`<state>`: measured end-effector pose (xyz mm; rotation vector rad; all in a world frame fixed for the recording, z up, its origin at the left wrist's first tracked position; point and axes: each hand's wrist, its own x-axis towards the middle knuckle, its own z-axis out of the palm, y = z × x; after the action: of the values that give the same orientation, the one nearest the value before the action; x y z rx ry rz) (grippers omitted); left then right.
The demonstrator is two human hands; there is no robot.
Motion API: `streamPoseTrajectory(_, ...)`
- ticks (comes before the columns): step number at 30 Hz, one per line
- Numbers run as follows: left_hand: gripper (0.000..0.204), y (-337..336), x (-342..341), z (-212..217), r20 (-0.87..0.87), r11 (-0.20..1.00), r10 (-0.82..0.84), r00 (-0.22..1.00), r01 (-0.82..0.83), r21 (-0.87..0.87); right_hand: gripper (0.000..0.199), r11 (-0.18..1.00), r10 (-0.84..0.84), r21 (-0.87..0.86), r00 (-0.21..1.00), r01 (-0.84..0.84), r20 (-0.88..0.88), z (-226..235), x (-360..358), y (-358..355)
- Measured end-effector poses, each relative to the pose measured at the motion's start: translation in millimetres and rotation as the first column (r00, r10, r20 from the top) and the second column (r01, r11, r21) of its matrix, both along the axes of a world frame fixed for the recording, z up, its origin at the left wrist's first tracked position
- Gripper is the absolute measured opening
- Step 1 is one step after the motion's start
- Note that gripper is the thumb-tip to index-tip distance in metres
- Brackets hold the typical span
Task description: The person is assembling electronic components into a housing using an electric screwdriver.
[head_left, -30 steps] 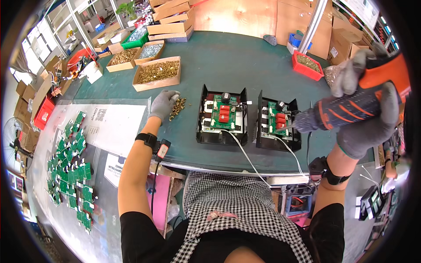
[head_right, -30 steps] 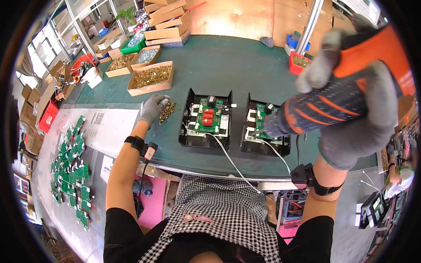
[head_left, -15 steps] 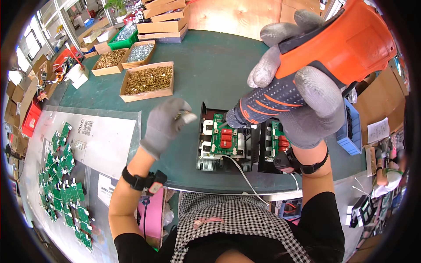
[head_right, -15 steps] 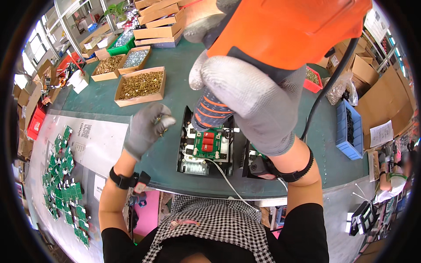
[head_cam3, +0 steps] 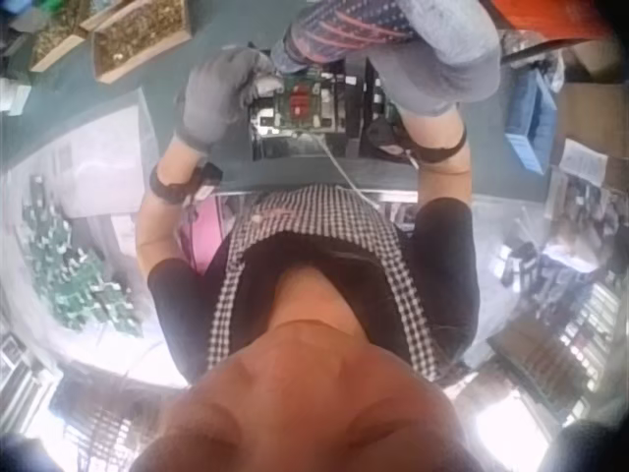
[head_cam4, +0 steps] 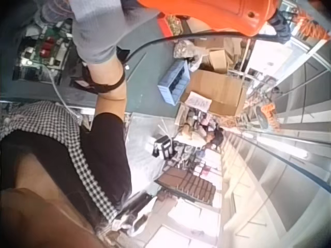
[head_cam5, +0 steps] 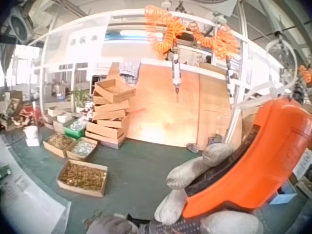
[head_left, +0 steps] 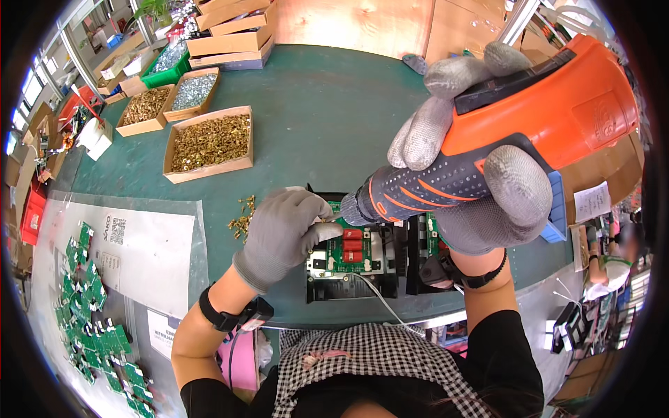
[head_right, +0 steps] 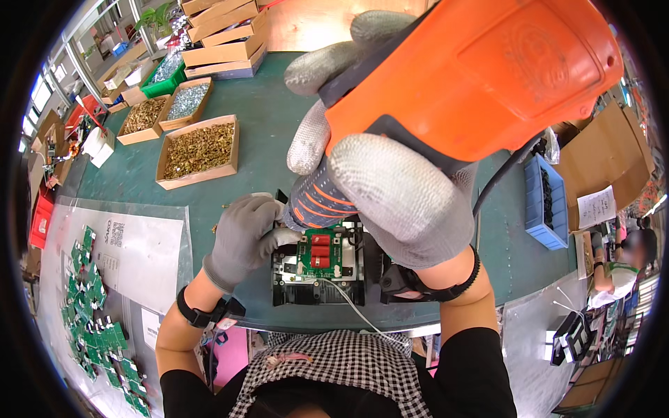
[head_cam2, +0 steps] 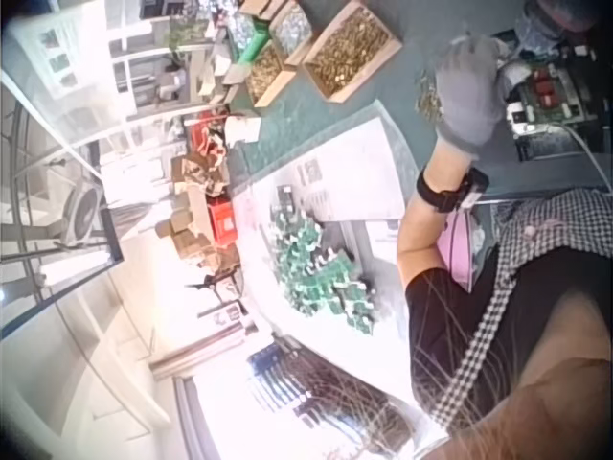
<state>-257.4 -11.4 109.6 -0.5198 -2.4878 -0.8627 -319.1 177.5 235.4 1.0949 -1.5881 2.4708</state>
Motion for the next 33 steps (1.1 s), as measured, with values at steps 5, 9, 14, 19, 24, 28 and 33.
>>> streamPoseTrajectory(5,0.04,-5,-6,10,0.003,0.997,-0.048,0.999,0.048,-0.063,0.063,0.995,-0.057,0.075,0.995,0.063,-0.083,2,-2,-6)
streamPoseTrajectory(9,0.042,-16,-26,9,0.012,0.972,-0.181,0.983,0.181,-0.147,0.062,0.986,-0.08,0.131,0.986,0.099,-0.143,-1,-4,-15)
streamPoseTrajectory(14,0.037,-45,-65,13,0.2,0.912,-0.406,0.891,0.411,0.022,0.06,0.98,-0.068,0.175,0.987,0.093,-0.144,-17,-7,-30)
streamPoseTrajectory(19,0.044,-30,-99,1,0.425,0.827,-0.539,0.727,0.552,0.105,0.056,0.989,-0.003,0.144,0.998,0.011,-0.06,-46,-15,-42)
streamPoseTrajectory(24,0.05,-19,-115,-8,0.746,0.795,-0.467,0.475,0.594,0.12,0.056,0.989,0.063,0.14,0.989,-0.045,-0.132,-57,-18,-49)
streamPoseTrajectory(28,0.048,-12,-123,-42,0.623,0.8,-0.534,0.571,0.581,0.152,0.055,0.965,0.001,0.255,0.972,0.061,-0.236,-57,-20,-51)
streamPoseTrajectory(33,0.042,-16,-126,-32,0.475,0.684,-0.712,0.517,0.663,0.304,0.053,0.951,0.029,0.305,0.964,0.055,-0.264,-58,-19,-51)
